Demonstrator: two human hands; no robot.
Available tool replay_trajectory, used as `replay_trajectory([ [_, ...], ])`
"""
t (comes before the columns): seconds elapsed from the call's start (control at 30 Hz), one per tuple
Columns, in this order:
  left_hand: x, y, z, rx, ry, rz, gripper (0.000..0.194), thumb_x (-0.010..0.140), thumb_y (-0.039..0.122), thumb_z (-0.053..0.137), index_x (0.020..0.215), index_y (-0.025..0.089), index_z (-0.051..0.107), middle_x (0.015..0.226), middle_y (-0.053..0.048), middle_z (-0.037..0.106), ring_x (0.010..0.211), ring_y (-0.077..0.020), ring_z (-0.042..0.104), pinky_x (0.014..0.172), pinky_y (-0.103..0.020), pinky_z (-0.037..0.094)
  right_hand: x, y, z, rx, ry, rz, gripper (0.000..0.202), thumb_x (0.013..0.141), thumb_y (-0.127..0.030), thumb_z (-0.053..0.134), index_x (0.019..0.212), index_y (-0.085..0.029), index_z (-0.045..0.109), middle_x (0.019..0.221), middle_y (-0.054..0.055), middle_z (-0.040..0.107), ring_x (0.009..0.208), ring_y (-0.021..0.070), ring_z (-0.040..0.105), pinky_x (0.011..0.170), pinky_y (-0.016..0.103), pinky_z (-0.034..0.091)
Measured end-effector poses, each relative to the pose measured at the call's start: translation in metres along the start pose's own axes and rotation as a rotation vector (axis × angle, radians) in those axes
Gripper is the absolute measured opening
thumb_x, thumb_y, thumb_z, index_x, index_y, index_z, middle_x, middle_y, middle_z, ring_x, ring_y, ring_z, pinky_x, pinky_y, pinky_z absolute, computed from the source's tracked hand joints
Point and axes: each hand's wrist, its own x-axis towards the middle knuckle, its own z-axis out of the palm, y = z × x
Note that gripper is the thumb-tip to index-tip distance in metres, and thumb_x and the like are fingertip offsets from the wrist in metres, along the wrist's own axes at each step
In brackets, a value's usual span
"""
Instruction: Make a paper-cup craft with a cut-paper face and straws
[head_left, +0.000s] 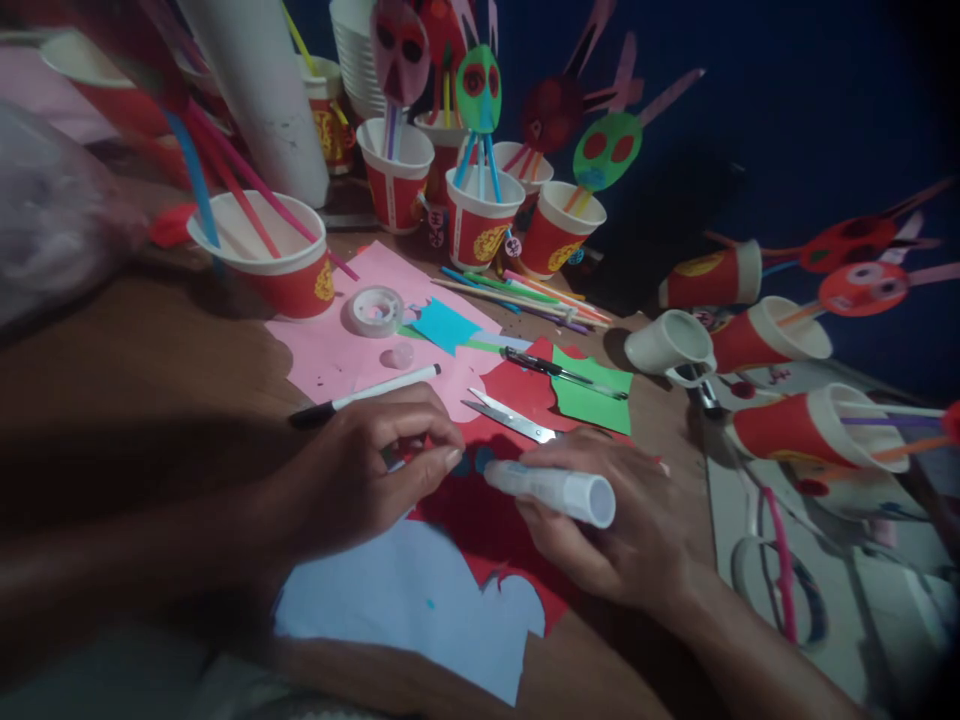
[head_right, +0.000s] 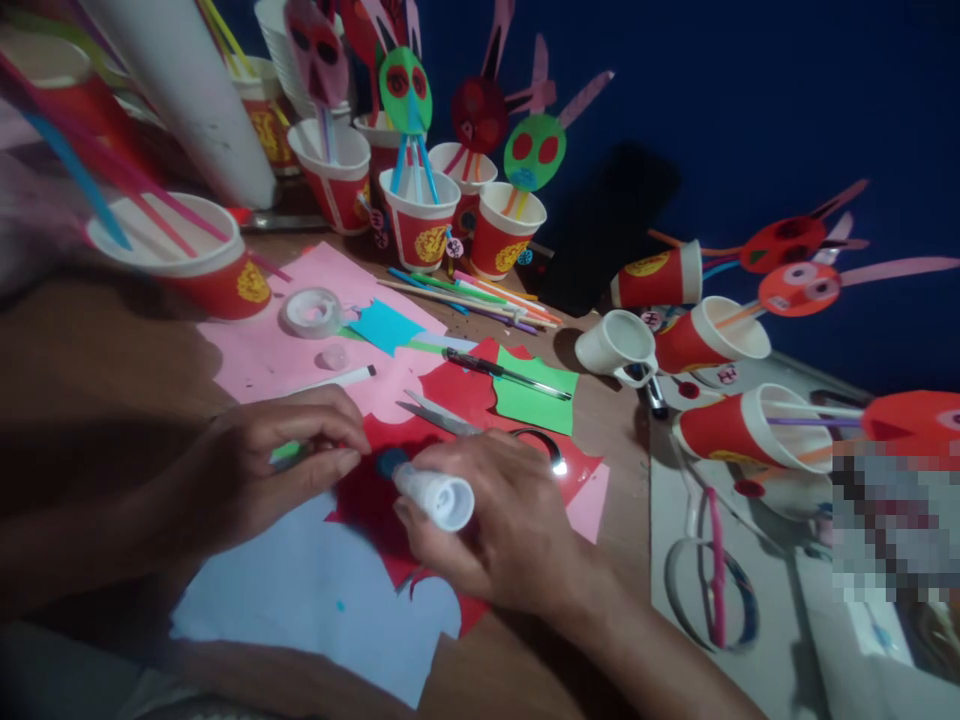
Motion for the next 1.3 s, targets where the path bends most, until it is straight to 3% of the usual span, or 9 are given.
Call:
replay_trajectory([
  [0.27, 0.003, 0.0, 0.005, -0.1, 0.006, -0.033, 0.012, 0.079, 0.012, 0.053, 0.073, 0.015, 0.062, 0.074, 0.001, 0.056, 0.061, -0.0064, 0.049, 0.054, -0.018, 0.038, -0.011, 0.0, 0.0, -0.186, -0.078, -0.227, 0.027, 0.075, -0.023, 0.066, 0.097, -0.011, 0.058, 0.072, 0.004, 0.066, 0.065, 0.0161, 0.058, 0.061, 0.031, 0.043],
  [0.47, 0.003, 0.003, 0.006, -0.08, -0.013, -0.039, 0.011, 0.074, 0.009, 0.055, 0.068, 0.015, 0.062, 0.073, 0.001, 0.056, 0.062, -0.0064, 0.049, 0.054, -0.017, 0.038, -0.006, -0.003, -0.001, -0.264, -0.074, -0.327, 0.021, 0.079, -0.018, 0.06, 0.097, -0.008, 0.058, 0.068, 0.006, 0.064, 0.061, 0.0164, 0.053, 0.055, 0.031, 0.038],
  [0.63, 0.005, 0.001, 0.009, -0.083, -0.018, -0.016, 0.013, 0.072, 0.005, 0.054, 0.064, 0.013, 0.06, 0.07, 0.001, 0.054, 0.059, -0.0063, 0.047, 0.053, -0.018, 0.036, -0.007, -0.003, 0.001, -0.242, -0.086, -0.322, 0.016, 0.079, -0.012, 0.057, 0.094, -0.008, 0.059, 0.067, 0.006, 0.063, 0.06, 0.0162, 0.053, 0.054, 0.031, 0.038],
  [0.8, 0.007, 0.0, 0.012, -0.067, -0.016, -0.026, 0.014, 0.07, 0.004, 0.051, 0.062, 0.014, 0.057, 0.069, 0.002, 0.052, 0.056, -0.006, 0.043, 0.049, -0.018, 0.033, -0.007, -0.005, -0.01, -0.249, -0.074, -0.306, 0.025, 0.074, -0.016, 0.064, 0.098, -0.011, 0.058, 0.071, 0.005, 0.065, 0.063, 0.0176, 0.058, 0.058, 0.033, 0.044],
  [0.93, 0.009, 0.0, 0.013, -0.015, -0.008, 0.005, 0.014, 0.071, 0.005, 0.051, 0.063, 0.014, 0.056, 0.071, 0.001, 0.053, 0.062, -0.0073, 0.047, 0.055, -0.019, 0.036, 0.0, -0.008, -0.028, -0.228, 0.054, -0.233, 0.022, 0.075, -0.017, 0.063, 0.096, -0.016, 0.057, 0.072, 0.004, 0.067, 0.063, 0.0172, 0.061, 0.06, 0.032, 0.049],
  [1.1, 0.016, 0.005, 0.016, 0.19, -0.186, 0.071, 0.012, 0.072, 0.008, 0.053, 0.072, 0.016, 0.06, 0.079, -0.001, 0.055, 0.078, -0.0136, 0.05, 0.068, -0.025, 0.039, 0.005, -0.008, -0.041, -0.187, 0.197, -0.141, 0.02, 0.078, -0.022, 0.059, 0.097, -0.018, 0.056, 0.068, 0.004, 0.065, 0.059, 0.0197, 0.064, 0.055, 0.035, 0.052],
  [1.3, 0.034, 0.009, 0.022, 0.431, -0.341, 0.112, 0.016, 0.081, 0.015, 0.048, 0.07, 0.017, 0.06, 0.082, -0.004, 0.056, 0.08, -0.0168, 0.047, 0.068, -0.028, 0.037, -0.001, -0.003, -0.044, -0.266, 0.164, -0.136, 0.024, 0.076, -0.028, 0.064, 0.097, -0.019, 0.056, 0.078, 0.004, 0.068, 0.064, 0.0175, 0.065, 0.062, 0.032, 0.055],
])
